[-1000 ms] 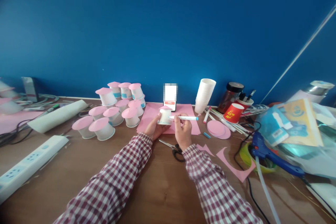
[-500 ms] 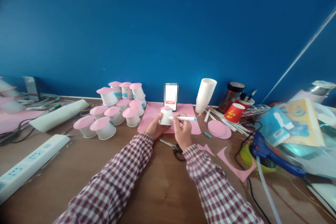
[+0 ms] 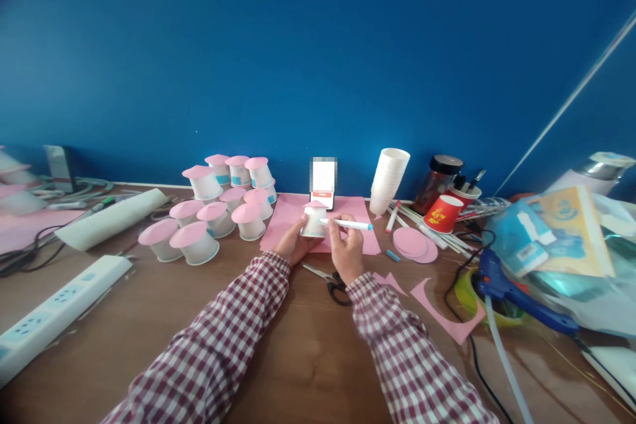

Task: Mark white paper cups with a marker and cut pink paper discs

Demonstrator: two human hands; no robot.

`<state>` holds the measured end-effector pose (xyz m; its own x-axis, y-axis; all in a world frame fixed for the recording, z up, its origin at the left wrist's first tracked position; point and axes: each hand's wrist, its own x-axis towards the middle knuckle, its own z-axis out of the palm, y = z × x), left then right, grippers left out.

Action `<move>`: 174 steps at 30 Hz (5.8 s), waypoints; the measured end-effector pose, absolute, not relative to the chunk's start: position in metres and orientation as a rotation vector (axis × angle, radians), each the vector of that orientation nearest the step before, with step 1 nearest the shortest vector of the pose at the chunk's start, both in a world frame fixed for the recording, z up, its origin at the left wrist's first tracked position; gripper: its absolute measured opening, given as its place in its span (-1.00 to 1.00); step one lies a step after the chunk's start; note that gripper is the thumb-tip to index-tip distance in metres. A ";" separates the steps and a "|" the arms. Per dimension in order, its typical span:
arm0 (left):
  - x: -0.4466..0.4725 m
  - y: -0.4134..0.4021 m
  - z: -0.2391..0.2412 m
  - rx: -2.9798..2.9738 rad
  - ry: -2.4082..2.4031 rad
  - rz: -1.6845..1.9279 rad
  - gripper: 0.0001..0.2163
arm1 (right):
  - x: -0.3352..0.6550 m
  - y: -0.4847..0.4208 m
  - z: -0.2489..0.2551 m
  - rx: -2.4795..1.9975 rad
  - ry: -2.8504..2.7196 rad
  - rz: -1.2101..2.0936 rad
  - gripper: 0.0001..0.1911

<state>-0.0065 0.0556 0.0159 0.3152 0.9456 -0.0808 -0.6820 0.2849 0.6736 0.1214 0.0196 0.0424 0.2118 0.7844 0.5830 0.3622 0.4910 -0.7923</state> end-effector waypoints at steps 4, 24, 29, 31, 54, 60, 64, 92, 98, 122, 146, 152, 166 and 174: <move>-0.007 0.055 0.016 0.603 0.522 1.160 -0.66 | 0.123 0.021 0.042 -1.101 -1.392 0.377 -0.77; -0.007 0.057 0.014 0.595 0.541 1.157 -0.65 | 0.123 0.021 0.040 -1.084 -1.382 0.407 -0.77; -0.008 0.060 0.012 0.583 0.548 1.146 -0.67 | 0.123 0.021 0.040 -1.068 -1.386 0.420 -0.78; -0.008 0.060 0.012 0.589 0.537 1.150 -0.67 | 0.123 0.021 0.039 -1.065 -1.388 0.428 -0.78; -0.007 0.057 0.014 0.607 0.521 1.148 -0.65 | 0.123 0.023 0.034 -1.045 -1.405 0.428 -0.79; -0.007 0.055 0.017 0.616 0.516 1.149 -0.65 | 0.124 0.024 0.033 -1.048 -1.401 0.424 -0.79; -0.008 0.054 0.017 0.601 0.517 1.158 -0.65 | 0.124 0.024 0.034 -1.064 -1.394 0.429 -0.79; -0.009 0.059 0.012 0.568 0.524 1.172 -0.67 | 0.123 0.021 0.037 -1.059 -1.420 0.391 -0.85; -0.009 0.059 0.012 0.567 0.518 1.169 -0.66 | 0.122 0.019 0.038 -1.048 -1.435 0.393 -0.83; -0.007 0.057 0.014 0.587 0.532 1.178 -0.66 | 0.125 0.024 0.031 -1.069 -1.431 0.360 -0.82; -0.008 0.058 0.013 0.559 0.549 1.181 -0.65 | 0.124 0.022 0.033 -1.068 -1.431 0.357 -0.82; -0.008 0.058 0.014 0.560 0.549 1.184 -0.67 | 0.123 0.022 0.032 -1.061 -1.424 0.371 -0.82; -0.008 0.059 0.013 0.547 0.548 1.181 -0.65 | 0.124 0.023 0.032 -1.073 -1.419 0.354 -0.82; -0.008 0.057 0.015 0.527 0.563 1.186 -0.65 | 0.125 0.023 0.033 -1.084 -1.429 0.321 -0.83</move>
